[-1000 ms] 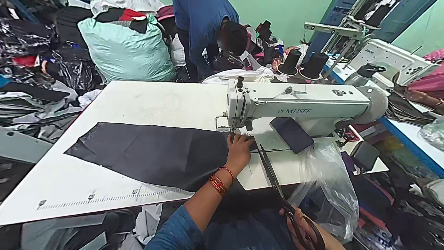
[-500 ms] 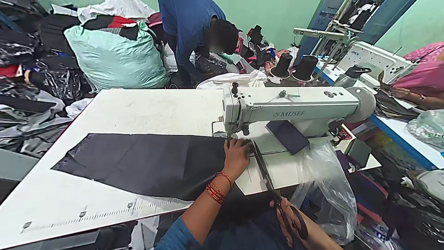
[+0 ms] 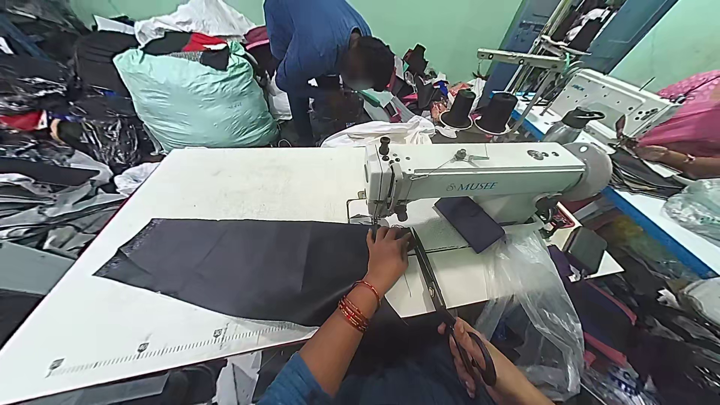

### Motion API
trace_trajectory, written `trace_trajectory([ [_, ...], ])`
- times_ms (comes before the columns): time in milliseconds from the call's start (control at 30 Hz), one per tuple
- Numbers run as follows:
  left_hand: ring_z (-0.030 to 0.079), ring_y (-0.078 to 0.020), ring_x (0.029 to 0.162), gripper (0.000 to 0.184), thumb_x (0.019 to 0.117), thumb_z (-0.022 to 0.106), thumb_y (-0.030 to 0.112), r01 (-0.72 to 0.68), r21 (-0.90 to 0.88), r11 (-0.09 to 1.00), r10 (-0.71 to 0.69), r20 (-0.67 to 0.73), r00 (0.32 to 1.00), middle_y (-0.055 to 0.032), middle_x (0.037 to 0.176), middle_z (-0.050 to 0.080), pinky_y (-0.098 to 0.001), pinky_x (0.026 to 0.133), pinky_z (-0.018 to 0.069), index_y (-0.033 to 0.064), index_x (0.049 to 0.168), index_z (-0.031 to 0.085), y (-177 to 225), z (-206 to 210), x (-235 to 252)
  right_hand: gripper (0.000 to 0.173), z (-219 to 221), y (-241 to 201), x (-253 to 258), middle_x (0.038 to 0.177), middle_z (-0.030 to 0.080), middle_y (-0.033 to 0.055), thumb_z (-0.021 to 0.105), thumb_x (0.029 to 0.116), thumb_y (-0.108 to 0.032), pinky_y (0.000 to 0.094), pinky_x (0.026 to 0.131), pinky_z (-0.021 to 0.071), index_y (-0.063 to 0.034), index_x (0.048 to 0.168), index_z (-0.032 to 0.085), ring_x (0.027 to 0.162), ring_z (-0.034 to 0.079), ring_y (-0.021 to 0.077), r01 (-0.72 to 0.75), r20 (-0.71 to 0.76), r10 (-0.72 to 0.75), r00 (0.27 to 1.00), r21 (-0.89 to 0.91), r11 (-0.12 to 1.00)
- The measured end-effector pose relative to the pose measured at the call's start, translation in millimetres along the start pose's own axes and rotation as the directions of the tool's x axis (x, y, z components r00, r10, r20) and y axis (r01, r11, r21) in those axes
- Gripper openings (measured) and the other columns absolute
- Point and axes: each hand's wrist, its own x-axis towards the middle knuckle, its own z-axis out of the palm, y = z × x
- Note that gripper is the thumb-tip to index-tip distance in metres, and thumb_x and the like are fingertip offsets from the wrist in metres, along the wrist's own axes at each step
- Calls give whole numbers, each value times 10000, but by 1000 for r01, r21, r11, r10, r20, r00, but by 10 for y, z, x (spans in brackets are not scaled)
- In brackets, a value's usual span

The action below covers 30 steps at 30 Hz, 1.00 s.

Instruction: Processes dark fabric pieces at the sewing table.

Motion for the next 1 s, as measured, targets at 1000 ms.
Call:
trace_trajectory([
  [1000, 319, -308, 1519, 465, 1067, 425, 278, -34, 59, 998, 24, 167, 986, -34, 1568, 477, -706, 1201, 73, 246, 1521, 518, 56, -63, -159, 654, -7, 36, -12, 615, 486, -71, 603, 888, -714, 204, 411, 474, -129, 1163, 503, 417, 480, 45, 27, -16, -28, 999, -47, 999],
])
